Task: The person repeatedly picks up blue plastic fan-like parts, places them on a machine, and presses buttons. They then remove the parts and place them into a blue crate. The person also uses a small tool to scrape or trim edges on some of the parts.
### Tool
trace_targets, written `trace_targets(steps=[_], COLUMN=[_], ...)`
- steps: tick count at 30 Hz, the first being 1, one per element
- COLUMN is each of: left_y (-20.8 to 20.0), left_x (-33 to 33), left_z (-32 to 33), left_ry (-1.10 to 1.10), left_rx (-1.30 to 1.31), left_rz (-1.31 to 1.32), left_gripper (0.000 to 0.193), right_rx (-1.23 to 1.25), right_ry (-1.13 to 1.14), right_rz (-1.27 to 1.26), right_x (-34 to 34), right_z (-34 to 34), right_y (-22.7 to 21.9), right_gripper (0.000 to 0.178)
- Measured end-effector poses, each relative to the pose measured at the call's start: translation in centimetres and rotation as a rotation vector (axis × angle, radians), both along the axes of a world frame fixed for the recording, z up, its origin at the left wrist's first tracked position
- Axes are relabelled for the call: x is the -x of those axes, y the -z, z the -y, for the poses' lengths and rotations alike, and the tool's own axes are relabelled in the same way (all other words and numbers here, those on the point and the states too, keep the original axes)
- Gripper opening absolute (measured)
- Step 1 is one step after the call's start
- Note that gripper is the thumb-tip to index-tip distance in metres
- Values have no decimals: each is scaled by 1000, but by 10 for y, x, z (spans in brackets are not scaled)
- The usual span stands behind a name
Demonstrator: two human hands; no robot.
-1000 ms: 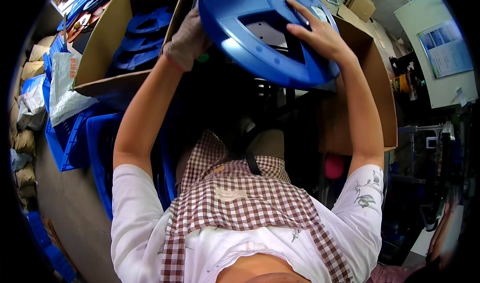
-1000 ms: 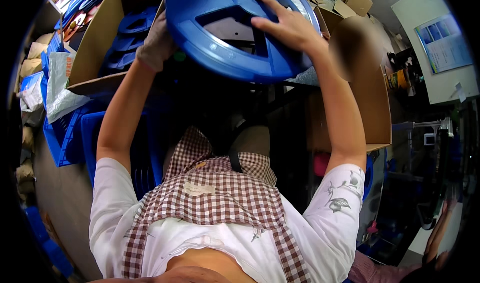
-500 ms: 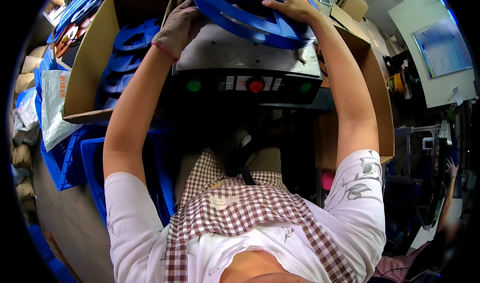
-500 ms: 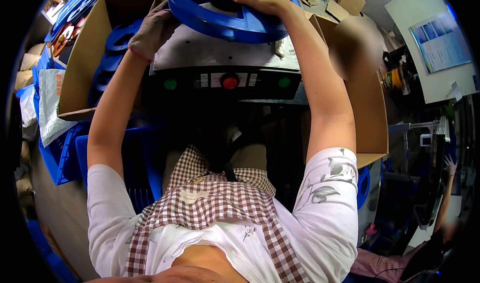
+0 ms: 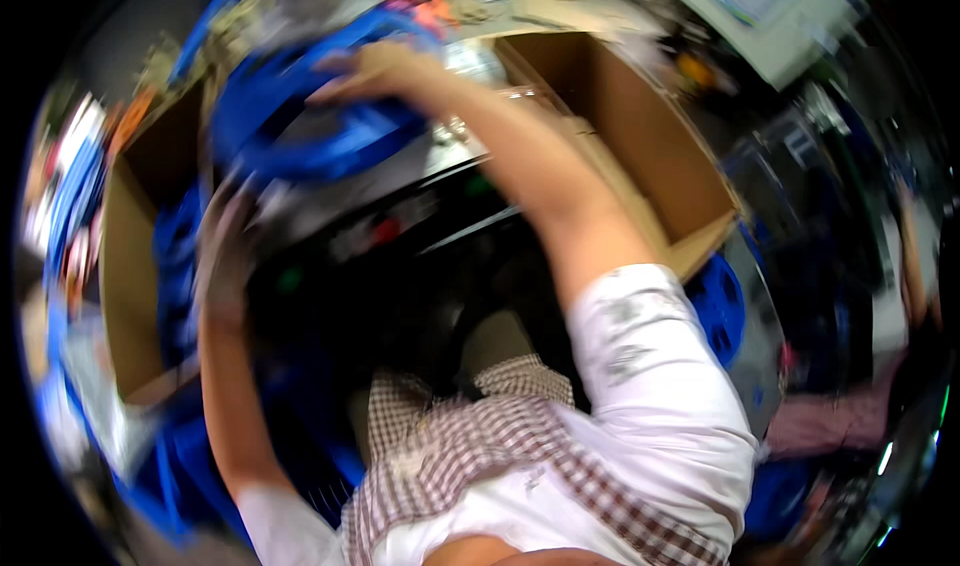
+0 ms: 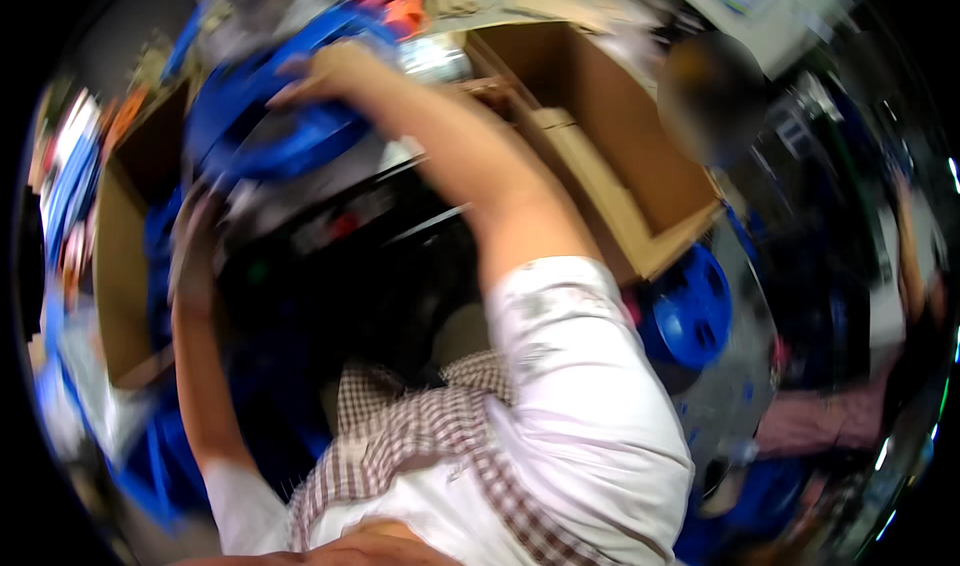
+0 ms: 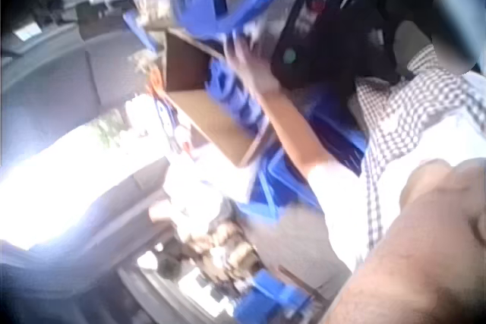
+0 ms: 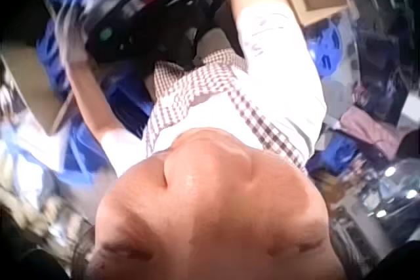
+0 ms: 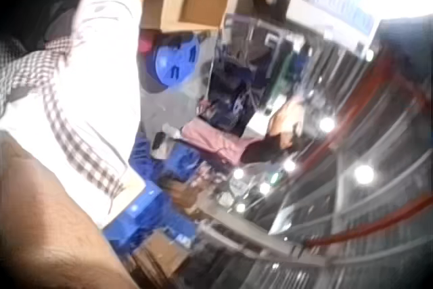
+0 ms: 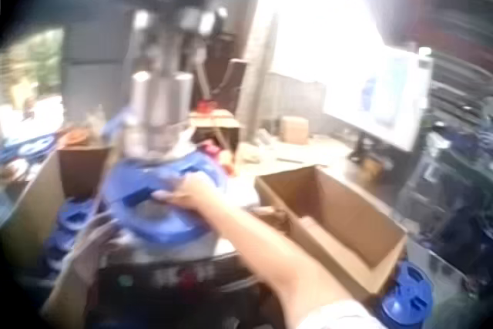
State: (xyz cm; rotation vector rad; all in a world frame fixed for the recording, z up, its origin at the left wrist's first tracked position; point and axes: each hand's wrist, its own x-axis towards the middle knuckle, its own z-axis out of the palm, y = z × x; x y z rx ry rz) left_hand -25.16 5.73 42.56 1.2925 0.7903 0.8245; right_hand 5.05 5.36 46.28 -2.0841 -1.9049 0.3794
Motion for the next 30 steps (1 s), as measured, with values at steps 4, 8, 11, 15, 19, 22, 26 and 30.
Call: trace_targets(steps=[4, 8, 11, 15, 19, 22, 26, 30], left_y=[11, 85, 123, 104, 168, 159, 162, 153], left_x=[2, 43, 40, -31, 12, 3, -4, -6], left_z=[41, 1, 6, 23, -13, 2, 0, 12], left_ry=[-199, -220, -308, -274, -339, -501, -555, -440], left_rx=[-537, -530, -749, -350, -495, -501, -514, -547], left_rz=[-199, -167, -401, -369, -356, -443, -417, -179], left_gripper=[46, 51, 58, 54, 61, 68, 70, 57], right_rx=[-653, -948, -614, -611, -622, -646, -686, -667], right_ry=[-24, 302, 496, 459, 468, 486, 481, 450], right_rz=[-53, -227, -466, -303, -395, -359, -302, -287], right_x=[-16, -49, -80, -84, -66, -65, -66, -69], right_z=[54, 146, 181, 175, 177, 172, 166, 170], right_y=[-6, 41, 125, 179, 169, 175, 182, 182], right_gripper=[64, 61, 84, 80, 69, 69, 69, 71])
